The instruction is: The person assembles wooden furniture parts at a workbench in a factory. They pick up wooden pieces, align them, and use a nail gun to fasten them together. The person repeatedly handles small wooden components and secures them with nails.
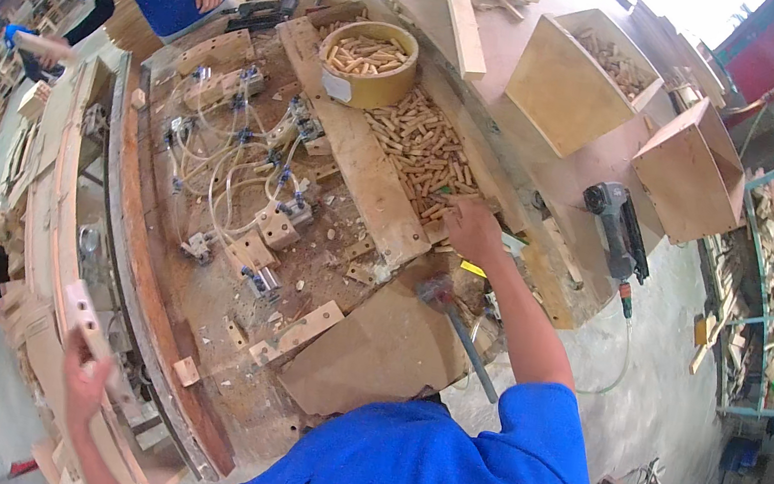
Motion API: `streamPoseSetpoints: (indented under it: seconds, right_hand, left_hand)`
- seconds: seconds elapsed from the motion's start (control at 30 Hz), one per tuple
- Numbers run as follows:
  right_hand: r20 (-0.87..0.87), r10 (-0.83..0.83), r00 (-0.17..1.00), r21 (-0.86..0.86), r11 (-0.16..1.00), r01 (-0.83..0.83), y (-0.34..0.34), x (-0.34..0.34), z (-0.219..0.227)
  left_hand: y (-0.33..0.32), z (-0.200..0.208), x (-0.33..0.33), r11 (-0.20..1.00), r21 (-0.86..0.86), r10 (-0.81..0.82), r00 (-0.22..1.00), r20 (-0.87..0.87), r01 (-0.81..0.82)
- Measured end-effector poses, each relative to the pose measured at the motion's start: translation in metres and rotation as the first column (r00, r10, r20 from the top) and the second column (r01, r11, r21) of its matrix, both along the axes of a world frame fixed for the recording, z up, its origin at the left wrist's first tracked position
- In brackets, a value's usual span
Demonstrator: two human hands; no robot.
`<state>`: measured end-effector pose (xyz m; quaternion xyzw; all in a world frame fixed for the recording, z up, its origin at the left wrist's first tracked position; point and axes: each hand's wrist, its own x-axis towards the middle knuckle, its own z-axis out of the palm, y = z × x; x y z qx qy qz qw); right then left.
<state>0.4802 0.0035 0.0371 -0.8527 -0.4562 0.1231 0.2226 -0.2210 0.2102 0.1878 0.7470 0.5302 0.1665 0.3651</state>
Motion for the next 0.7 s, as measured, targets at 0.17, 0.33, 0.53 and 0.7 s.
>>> streamPoseSetpoints:
  seconds: [0.17,0.33,0.53,0.7]
  right_hand:
    - [0.256,0.122,0.959,-0.026,0.993,-0.119,0.088,0.023,-0.050]
    - [0.291,0.290,0.912,-0.244,0.944,-0.222,0.126,0.030,-0.069]
    - [-0.018,0.029,0.999,0.180,0.983,-0.026,0.100,0.035,-0.052]
    - [-0.487,0.189,0.853,0.161,0.979,-0.125,0.020,-0.030,-0.028]
  left_hand:
    - [-0.094,-0.034,0.160,0.869,-0.319,-0.346,0.925,0.157,0.379]
    - [-0.139,-0.147,0.244,0.738,-0.467,-0.466,0.868,0.169,0.487]
    - [-0.156,-0.187,0.296,0.756,-0.225,-0.633,0.774,-0.012,0.614]
    - [-0.169,-0.210,0.313,0.755,-0.165,-0.654,0.747,-0.117,0.635]
